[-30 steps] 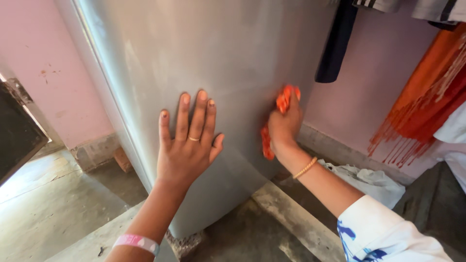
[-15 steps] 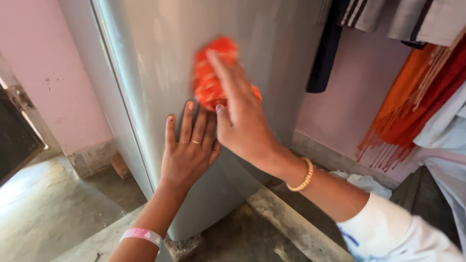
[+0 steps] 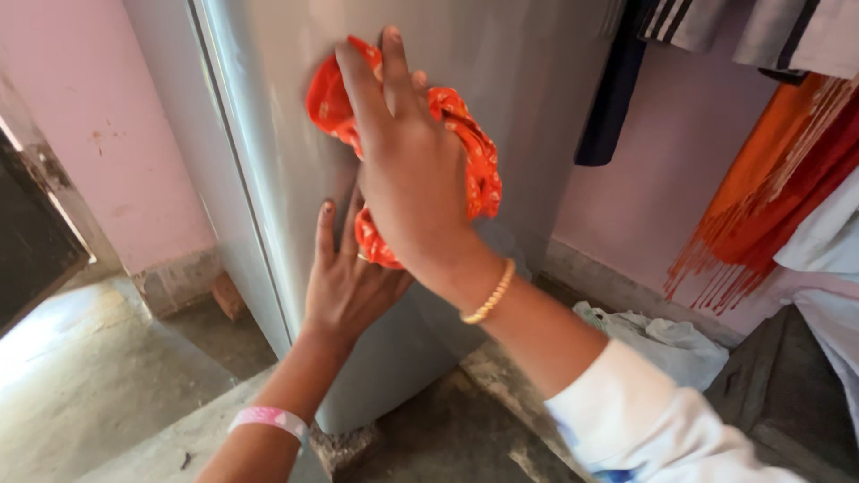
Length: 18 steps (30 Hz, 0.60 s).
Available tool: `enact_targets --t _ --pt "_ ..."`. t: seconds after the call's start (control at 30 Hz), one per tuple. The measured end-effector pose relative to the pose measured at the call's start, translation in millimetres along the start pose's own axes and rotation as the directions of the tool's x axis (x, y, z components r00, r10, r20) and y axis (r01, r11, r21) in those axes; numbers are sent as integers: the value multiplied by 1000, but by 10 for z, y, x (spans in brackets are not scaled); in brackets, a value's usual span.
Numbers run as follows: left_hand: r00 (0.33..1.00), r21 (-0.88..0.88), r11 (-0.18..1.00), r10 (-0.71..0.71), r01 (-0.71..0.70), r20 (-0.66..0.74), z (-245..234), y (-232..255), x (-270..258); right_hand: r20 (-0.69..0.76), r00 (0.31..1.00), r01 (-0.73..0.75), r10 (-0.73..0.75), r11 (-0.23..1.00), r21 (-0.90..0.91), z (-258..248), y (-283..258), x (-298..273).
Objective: The person wipes the side of a silver refrigerator with an orange patterned cloth. They use their right hand to scrub the surface while their left hand rests on the appliance for stability. The person moves the cloth up and down and in circular motions across the side panel.
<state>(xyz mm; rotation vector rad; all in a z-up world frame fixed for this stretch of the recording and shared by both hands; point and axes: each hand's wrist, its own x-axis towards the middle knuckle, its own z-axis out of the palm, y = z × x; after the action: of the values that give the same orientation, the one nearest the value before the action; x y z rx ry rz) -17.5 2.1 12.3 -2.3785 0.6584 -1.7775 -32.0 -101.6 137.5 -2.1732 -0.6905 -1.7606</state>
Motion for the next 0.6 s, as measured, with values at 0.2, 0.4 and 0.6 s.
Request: enact_targets --t 0.2,0.4,0.6 --pt "975 -255 942 -200 219 98 -167 158 156 128 978 -177 166 981 76 -43 -251 6" --pt "945 -438 852 -326 287 -15 -261 672 359 286 958 -5 -12 998 57 -122 -237 146" --pt "886 -384 841 -451 381 -108 -398 403 596 694 712 -79 -103 971 226 -708 113 472"
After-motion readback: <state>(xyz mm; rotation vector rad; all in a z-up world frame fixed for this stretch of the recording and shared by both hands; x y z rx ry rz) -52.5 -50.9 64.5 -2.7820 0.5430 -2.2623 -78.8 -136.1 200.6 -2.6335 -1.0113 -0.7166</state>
